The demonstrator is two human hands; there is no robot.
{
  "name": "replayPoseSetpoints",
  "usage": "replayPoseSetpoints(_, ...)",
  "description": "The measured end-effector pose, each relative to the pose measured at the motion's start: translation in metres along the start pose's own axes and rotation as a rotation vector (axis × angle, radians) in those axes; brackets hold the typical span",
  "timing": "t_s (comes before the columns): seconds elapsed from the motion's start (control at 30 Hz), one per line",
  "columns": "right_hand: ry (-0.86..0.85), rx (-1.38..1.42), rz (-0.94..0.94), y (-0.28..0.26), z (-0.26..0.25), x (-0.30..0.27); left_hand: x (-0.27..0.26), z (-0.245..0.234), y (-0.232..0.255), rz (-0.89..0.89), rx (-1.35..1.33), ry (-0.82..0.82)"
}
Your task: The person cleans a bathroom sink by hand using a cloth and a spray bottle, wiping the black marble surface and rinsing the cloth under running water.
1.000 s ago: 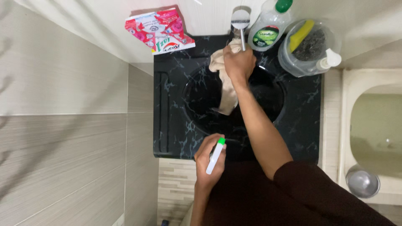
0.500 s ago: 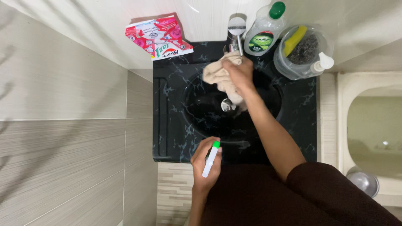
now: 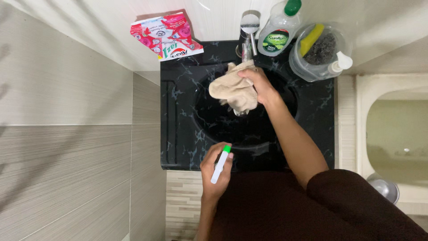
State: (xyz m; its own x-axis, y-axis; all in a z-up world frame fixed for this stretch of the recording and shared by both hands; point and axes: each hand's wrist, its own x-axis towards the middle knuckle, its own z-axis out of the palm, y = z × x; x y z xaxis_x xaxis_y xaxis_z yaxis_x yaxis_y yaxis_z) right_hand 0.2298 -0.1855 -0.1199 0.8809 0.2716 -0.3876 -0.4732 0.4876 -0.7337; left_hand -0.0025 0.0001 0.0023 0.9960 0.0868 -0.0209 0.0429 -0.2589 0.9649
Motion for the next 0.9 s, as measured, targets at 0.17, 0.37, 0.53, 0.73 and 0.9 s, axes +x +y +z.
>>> replayPoseSetpoints(0.17, 0.351, -0.388, -0.238, 0.024, 0.014, -0.005, 0.001, 0.001, 0.000, 0.019, 0.013, 0.003)
replayPoseSetpoints(0.37, 0.433, -0.488, -0.374, 0.040, 0.011, 0.007, -0.001, 0.001, -0.003, 0.026, 0.001, 0.019)
replayPoseSetpoints(0.53, -0.084, 0.477, 0.042, 0.041, -0.013, 0.004, -0.005, -0.003, -0.004, -0.088, 0.004, 0.017)
replayPoseSetpoints(0.73, 0.712, -0.908, -0.532, 0.050, 0.030, -0.011, -0.007, -0.004, -0.006, -0.029, -0.021, 0.064)
replayPoseSetpoints(0.9, 0.021, 0.226, 0.157, 0.033, -0.021, 0.015, -0.012, -0.004, -0.003, -0.029, 0.026, 0.064)
